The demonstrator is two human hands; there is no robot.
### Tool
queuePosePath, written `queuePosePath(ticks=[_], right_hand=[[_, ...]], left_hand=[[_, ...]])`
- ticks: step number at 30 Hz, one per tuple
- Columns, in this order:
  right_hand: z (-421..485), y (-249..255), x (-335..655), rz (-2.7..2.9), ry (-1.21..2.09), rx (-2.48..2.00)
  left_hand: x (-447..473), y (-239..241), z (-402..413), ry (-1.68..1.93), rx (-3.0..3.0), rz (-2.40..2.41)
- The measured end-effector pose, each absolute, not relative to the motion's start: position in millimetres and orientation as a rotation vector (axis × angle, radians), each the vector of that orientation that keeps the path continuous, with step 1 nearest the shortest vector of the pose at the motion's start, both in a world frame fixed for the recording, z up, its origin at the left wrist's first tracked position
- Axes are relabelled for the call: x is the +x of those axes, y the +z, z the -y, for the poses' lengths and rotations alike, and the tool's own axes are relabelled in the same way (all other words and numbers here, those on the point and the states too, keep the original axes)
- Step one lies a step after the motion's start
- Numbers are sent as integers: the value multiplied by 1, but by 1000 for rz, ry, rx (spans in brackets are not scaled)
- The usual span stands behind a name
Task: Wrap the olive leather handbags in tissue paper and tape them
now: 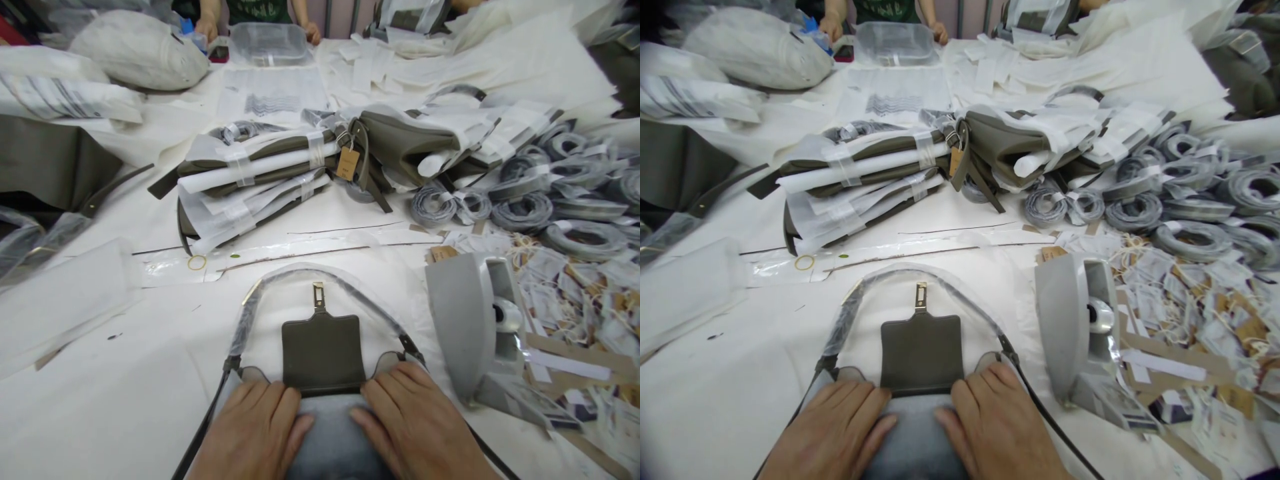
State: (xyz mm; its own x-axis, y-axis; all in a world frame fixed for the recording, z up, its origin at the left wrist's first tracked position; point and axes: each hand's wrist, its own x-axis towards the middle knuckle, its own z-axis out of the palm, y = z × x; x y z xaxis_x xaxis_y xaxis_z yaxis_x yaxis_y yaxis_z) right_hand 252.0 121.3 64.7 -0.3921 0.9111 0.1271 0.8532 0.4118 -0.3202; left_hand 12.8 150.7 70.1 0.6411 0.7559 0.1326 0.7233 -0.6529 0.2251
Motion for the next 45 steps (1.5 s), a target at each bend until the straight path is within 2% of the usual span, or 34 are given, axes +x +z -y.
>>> queuePosePath(ticks=[4,10,13,18,22,27,31,37,42,45], right_hand=[[-128,52,246,2519,305,-1615],[-130,50,244,2528,323,-1684],[-129,54,245,2544,297,-1692],[-129,56,244,2563,255,-1688],[-128,59,245,2575,262,-1704],[-137,79,250,2590,442,-1625],[-176,94,241,2294,556,-1656],[-225,88,224,2137,789,-1724],[-178,103,233,2087,802,-1522],[-130,108,241,2228,807,-1252]], left_hand=[[18,62,-153,224,2644,-1265],[21,57,-144,430,2741,-1320],[19,54,-130,483,2831,-1178],[0,52,-106,131,3069,-887],[-8,63,-98,13,2943,-888],[-7,67,-97,18,2859,-881],[-6,68,-96,7,2844,-871],[-5,70,-93,17,2819,-876],[-6,70,-91,96,2833,-867],[-7,74,-89,145,2826,-862]])
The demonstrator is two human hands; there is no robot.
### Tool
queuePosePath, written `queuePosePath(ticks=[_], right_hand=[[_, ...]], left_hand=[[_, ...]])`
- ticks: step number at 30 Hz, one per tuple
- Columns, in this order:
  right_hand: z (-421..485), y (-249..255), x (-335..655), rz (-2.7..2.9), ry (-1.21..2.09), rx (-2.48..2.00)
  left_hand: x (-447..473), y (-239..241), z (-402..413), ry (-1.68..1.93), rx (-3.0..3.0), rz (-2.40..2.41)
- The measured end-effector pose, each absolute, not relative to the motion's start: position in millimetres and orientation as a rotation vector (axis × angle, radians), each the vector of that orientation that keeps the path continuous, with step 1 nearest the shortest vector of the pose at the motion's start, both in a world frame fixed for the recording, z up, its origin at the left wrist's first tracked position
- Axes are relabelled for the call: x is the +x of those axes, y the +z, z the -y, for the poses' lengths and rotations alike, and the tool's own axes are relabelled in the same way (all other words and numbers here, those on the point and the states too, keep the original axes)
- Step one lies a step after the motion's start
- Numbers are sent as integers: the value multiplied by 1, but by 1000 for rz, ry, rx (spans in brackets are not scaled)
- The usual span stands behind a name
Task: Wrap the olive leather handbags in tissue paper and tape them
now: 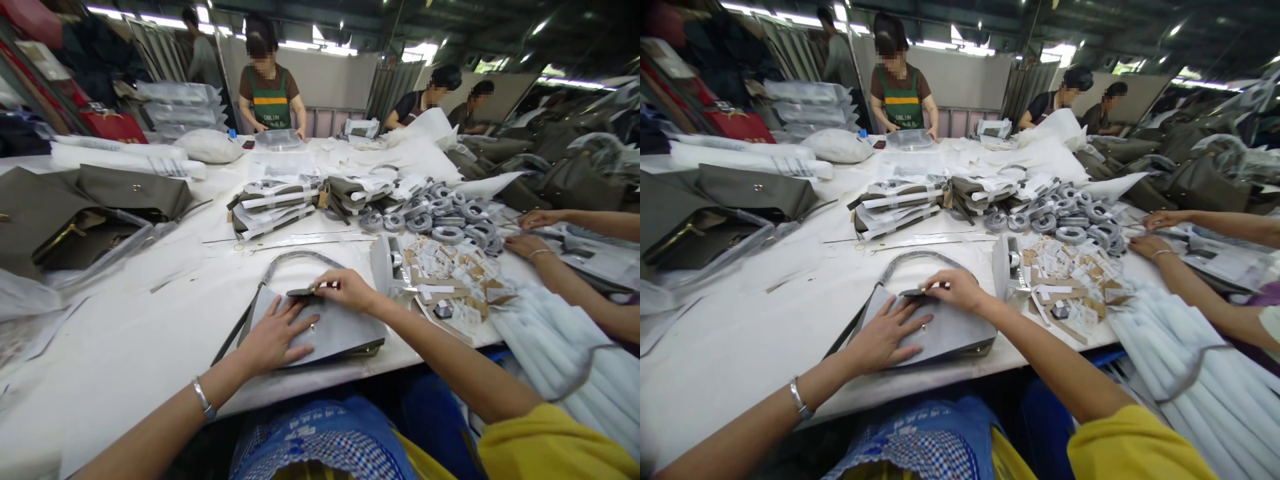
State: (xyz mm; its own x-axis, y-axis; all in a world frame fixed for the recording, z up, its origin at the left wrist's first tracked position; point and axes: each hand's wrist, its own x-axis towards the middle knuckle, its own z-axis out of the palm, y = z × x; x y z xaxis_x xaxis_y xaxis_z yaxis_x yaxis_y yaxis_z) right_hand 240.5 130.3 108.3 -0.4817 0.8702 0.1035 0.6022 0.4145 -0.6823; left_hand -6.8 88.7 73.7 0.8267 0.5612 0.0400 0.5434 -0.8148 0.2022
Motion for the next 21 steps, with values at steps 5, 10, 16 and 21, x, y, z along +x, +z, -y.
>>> queuePosePath(ticks=[5,10,16,21], right_hand=[[-83,91,246,2497,686,-1001],[-77,71,249,2523,528,-903],[-75,53,252,2542,362,-883],[-73,51,251,2634,232,-890]], left_hand=[[-7,74,-85,231,2803,-847],[-8,67,-85,305,2838,-832],[-7,65,-83,342,2881,-832],[-11,57,-70,636,3008,-964]])
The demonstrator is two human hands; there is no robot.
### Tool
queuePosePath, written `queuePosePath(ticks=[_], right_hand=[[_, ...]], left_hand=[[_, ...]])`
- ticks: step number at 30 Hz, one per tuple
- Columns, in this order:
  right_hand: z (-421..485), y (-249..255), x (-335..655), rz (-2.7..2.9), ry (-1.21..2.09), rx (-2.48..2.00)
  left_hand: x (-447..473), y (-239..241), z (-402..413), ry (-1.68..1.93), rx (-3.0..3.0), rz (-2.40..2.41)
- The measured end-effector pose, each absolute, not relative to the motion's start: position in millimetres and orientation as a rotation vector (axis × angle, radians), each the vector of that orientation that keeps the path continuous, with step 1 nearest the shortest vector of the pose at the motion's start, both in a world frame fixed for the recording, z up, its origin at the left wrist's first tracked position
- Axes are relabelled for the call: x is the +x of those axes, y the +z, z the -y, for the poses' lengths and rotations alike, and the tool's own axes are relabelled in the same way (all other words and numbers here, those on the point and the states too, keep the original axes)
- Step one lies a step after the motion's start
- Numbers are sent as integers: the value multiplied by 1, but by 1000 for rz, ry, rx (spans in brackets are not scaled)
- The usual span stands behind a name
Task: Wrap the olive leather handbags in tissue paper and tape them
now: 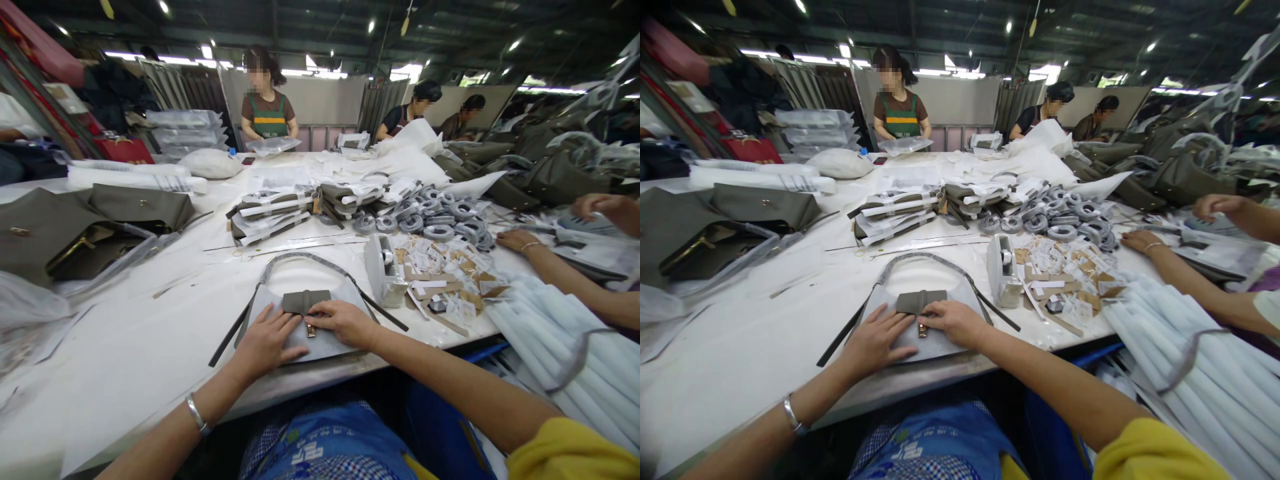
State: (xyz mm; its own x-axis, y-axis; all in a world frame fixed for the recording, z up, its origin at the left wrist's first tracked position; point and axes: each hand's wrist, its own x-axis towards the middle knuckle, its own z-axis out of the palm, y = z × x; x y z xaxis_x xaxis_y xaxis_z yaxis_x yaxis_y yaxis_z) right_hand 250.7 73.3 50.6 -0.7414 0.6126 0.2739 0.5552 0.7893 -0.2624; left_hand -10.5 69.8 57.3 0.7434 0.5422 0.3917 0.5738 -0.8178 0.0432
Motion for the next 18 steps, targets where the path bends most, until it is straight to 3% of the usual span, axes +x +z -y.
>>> queuePosePath(ticks=[3,6,12,18], right_hand=[[-73,49,250,2664,181,-876],[-73,48,251,2675,189,-873],[-77,63,243,2836,167,-875],[-94,75,231,2910,376,-801]], left_hand=[[-11,58,-59,-732,-2761,768],[-5,63,-48,-625,-2911,562],[0,63,-35,-584,-2983,673],[-9,48,-43,-635,-2883,539]])
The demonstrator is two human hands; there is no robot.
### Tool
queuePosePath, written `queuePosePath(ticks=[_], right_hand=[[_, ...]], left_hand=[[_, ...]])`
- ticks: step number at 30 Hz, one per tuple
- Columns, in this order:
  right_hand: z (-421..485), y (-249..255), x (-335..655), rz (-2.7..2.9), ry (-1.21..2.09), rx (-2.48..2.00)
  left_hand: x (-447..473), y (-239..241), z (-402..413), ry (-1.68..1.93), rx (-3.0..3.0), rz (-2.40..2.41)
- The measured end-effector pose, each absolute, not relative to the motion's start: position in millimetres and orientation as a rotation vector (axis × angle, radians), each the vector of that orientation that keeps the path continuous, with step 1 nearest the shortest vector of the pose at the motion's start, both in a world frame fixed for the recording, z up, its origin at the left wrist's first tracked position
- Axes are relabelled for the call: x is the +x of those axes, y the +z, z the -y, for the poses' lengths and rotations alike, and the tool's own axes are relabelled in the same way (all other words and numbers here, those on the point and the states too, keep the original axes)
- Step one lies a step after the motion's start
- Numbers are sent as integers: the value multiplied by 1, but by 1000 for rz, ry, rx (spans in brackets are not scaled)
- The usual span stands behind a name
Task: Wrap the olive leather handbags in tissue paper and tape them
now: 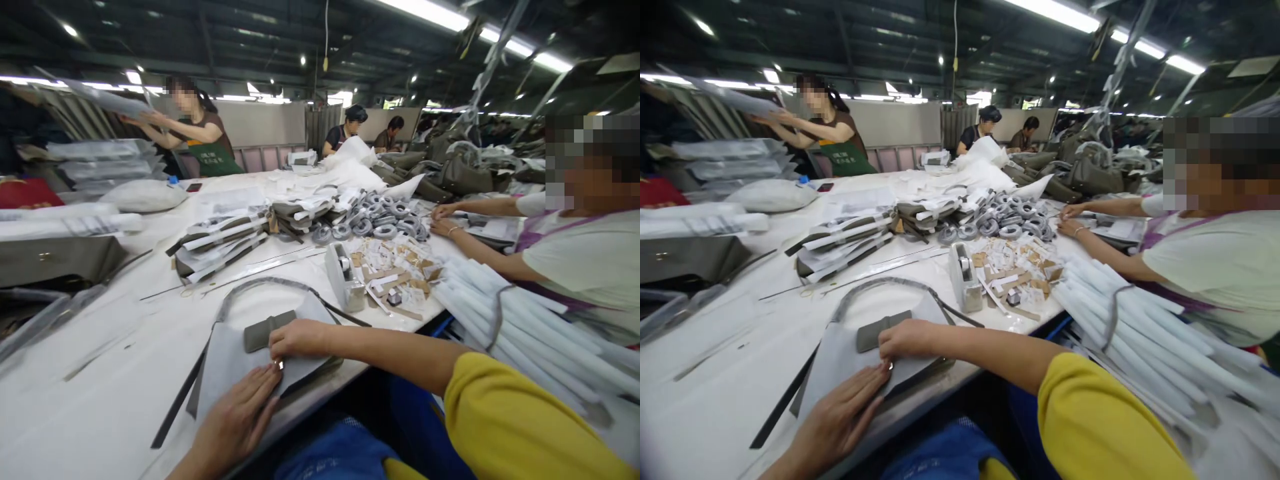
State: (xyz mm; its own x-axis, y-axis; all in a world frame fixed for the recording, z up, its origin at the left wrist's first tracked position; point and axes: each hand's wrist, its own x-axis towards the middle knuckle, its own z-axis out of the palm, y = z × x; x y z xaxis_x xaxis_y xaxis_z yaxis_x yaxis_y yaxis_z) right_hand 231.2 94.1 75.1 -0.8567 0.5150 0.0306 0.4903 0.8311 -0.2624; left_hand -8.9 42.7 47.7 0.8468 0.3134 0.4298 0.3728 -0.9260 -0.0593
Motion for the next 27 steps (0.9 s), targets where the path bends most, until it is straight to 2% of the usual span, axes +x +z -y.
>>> queuePosePath(ticks=[9,14,17,23,27], right_hand=[[-89,81,223,2987,253,-777],[-72,79,214,2828,191,-1060],[-63,79,214,2730,261,-1177],[-65,102,200,2663,304,-1156],[-68,117,142,2661,318,-854]], left_hand=[[-12,33,-46,-664,-2824,454],[-9,35,-38,-704,-2906,558],[-7,38,-29,-739,-2976,622],[-5,32,-25,-641,-2926,860],[-2,20,-19,-597,-2855,1015]])
